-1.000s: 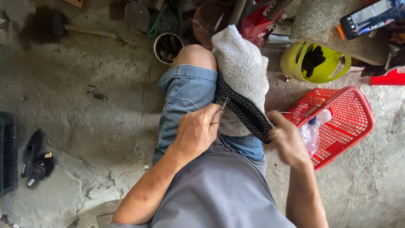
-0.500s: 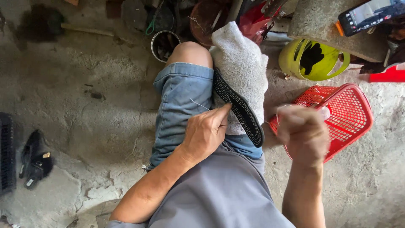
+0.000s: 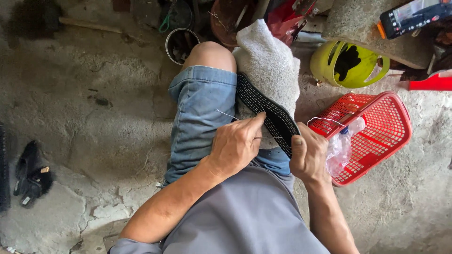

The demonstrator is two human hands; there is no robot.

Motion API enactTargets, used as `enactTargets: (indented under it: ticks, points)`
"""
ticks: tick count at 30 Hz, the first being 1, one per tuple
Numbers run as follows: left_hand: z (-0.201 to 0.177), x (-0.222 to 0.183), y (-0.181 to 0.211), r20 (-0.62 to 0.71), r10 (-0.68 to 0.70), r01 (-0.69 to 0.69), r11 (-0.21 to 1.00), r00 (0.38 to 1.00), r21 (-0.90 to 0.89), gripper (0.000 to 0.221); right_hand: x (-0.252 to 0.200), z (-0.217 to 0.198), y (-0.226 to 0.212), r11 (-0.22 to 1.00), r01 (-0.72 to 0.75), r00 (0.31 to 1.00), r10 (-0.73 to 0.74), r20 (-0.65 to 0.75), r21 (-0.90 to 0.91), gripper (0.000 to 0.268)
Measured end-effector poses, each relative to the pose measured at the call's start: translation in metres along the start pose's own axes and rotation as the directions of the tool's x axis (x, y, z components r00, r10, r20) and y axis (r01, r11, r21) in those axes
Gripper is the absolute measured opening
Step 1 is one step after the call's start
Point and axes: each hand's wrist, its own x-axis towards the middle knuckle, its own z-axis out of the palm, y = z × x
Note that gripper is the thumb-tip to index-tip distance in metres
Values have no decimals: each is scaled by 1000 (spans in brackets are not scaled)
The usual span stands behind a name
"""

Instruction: Hand-stitching a replacement sole onto a shoe using a needle and thread

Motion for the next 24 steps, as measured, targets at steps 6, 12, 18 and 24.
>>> enactTargets:
  ticks: [6,12,18,24]
  points:
    - [-3,-3,-15,51,-19,20,999,999,-29,34,-11,-2,22,964,-233,972,235,0,125,52]
    - [-101,3,-7,-5,-113,110,958,994,266,22,-17,-23,55,853,-459,877,479,-24,250,62]
    - [-101,9,6,-73,25,-30,998,997,-63,19,-12,-17,45,844,-448,877,479,-38,296,50]
    - [-55,-4,-32,-50,146,-139,983,988,121,34,5,-19,27,843,-424,885,463,-47,332,47]
